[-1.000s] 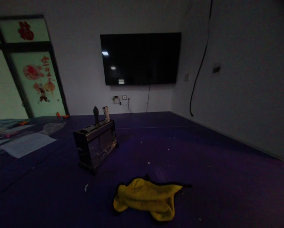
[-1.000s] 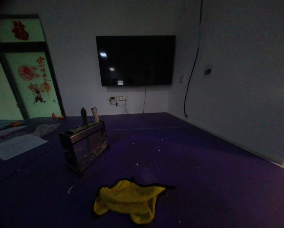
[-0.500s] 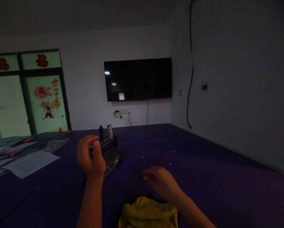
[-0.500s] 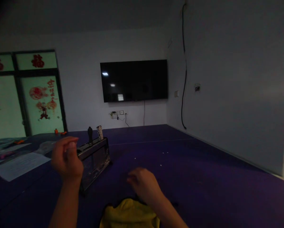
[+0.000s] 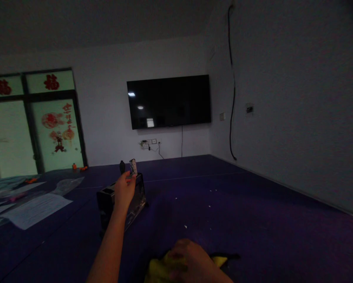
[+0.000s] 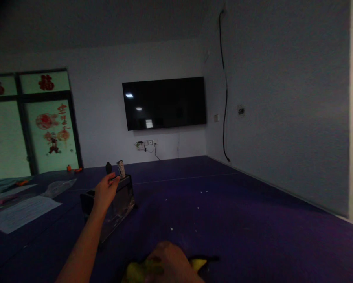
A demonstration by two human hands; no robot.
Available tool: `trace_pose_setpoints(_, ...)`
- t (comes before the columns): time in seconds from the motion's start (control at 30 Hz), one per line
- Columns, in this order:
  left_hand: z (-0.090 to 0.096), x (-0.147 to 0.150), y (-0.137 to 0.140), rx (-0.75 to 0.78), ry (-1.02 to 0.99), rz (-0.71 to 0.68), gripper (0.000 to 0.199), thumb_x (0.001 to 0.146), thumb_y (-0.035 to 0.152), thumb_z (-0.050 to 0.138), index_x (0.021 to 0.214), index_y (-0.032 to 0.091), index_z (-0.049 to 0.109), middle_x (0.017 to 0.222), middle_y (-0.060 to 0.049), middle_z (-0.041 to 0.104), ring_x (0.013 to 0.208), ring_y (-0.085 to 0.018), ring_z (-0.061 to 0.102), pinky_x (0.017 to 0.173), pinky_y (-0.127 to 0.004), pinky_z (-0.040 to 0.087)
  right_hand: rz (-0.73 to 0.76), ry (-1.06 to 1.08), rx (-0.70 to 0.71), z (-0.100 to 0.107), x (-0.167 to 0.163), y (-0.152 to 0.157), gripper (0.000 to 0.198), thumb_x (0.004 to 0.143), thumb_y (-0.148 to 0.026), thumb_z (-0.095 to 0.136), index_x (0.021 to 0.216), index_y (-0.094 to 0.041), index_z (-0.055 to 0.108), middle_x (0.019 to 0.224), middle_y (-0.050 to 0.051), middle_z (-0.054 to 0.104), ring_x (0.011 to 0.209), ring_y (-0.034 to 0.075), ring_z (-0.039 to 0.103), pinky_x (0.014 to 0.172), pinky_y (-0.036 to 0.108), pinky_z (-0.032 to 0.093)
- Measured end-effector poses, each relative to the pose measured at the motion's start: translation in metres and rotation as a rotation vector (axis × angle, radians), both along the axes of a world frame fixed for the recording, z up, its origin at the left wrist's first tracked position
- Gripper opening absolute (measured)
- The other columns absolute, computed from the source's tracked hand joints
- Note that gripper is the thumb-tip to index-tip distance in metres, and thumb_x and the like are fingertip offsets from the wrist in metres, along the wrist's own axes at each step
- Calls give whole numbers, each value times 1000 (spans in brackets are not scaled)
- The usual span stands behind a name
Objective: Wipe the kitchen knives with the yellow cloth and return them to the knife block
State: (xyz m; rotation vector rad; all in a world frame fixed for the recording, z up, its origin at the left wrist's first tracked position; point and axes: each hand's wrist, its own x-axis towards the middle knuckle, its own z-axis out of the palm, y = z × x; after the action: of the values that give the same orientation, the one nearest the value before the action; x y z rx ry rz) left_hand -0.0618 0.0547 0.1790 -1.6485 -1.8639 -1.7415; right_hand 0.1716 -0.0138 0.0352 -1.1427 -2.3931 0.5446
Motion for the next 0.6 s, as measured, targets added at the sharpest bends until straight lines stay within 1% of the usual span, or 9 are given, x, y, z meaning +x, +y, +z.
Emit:
trace_pose_setpoints(0.07, 9, 5, 21, -42, 28, 51, 42, 79, 30, 54, 114, 5, 52, 114, -21, 59, 101, -28, 60, 92, -35, 42, 48, -60, -9, -2, -1, -3, 50, 55, -32, 75, 104, -29, 66, 102, 1, 67, 92, 22, 60, 78, 24, 41)
trace_pose_setpoints(0.1, 13, 7, 31, -63, 41, 74, 46, 79, 27, 56, 117, 2, 49, 116, -24, 57, 108, -29, 56, 94, -36, 41, 51, -94, -9, -4, -2, -5, 54, 54, -31, 76, 106, -29, 65, 104, 2, 66, 93, 23, 60, 79, 25, 41)
trace_pose_setpoints(0.17, 20, 8, 49, -104, 63, 111, 49, 79, 23, 58, 122, 2, 45, 119, -23, 54, 114, -29, 51, 95, -37, 40, 21, -131, -12, -4, -4, -8, 49, 55, -30, 75, 102, -29, 67, 102, 2, 67, 90, 23, 62, 76, 25, 41)
trace_pose_setpoints(0.2, 23, 8, 56, -129, 67, 131, 48, 80, 23, 59, 122, 5, 45, 119, -20, 54, 113, -28, 51, 94, -39, 41, -2, -145, -15, -3, -5, -9, 43, 56, -31, 75, 98, -28, 68, 99, 1, 68, 87, 23, 62, 73, 24, 41)
trace_pose_setpoints(0.27, 28, 5, 66, -187, 60, 170, 40, 83, 25, 59, 118, 11, 49, 116, -13, 56, 106, -24, 55, 90, -42, 44, -51, -170, -18, -1, -7, -11, 29, 60, -34, 72, 88, -25, 70, 92, 2, 69, 81, 23, 63, 68, 24, 41)
trace_pose_setpoints(0.33, 33, 0, 73, -245, 47, 196, 30, 85, 28, 57, 112, 14, 54, 109, -8, 59, 97, -21, 58, 85, -41, 48, -100, -181, 5, 1, -7, -13, 23, 64, -37, 69, 81, -22, 69, 86, 4, 69, 78, 23, 63, 64, 25, 39)
trace_pose_setpoints(0.43, 41, -5, 77, -309, 34, 195, 24, 87, 29, 55, 105, 14, 57, 101, -6, 60, 88, -18, 60, 77, -36, 51, -137, -77, 58, 1, -6, -14, 27, 67, -44, 66, 78, -19, 67, 81, 5, 68, 75, 22, 61, 62, 25, 37)
trace_pose_setpoints(0.5, 46, -6, 78, -333, 25, 184, 23, 87, 30, 54, 104, 13, 57, 98, -5, 61, 83, -16, 60, 73, -34, 52, -150, 20, 54, -1, -4, -13, 30, 72, -48, 60, 77, -18, 65, 78, 5, 65, 71, 19, 58, 61, 25, 35)
trace_pose_setpoints(0.6, 51, -7, 78, -331, 12, 177, 24, 88, 31, 53, 104, 13, 56, 97, -5, 60, 80, -15, 60, 70, -32, 52, -177, 218, -88, -7, -2, -10, 45, 82, -57, 45, 77, -16, 62, 76, 4, 61, 69, 17, 54, 59, 25, 35)
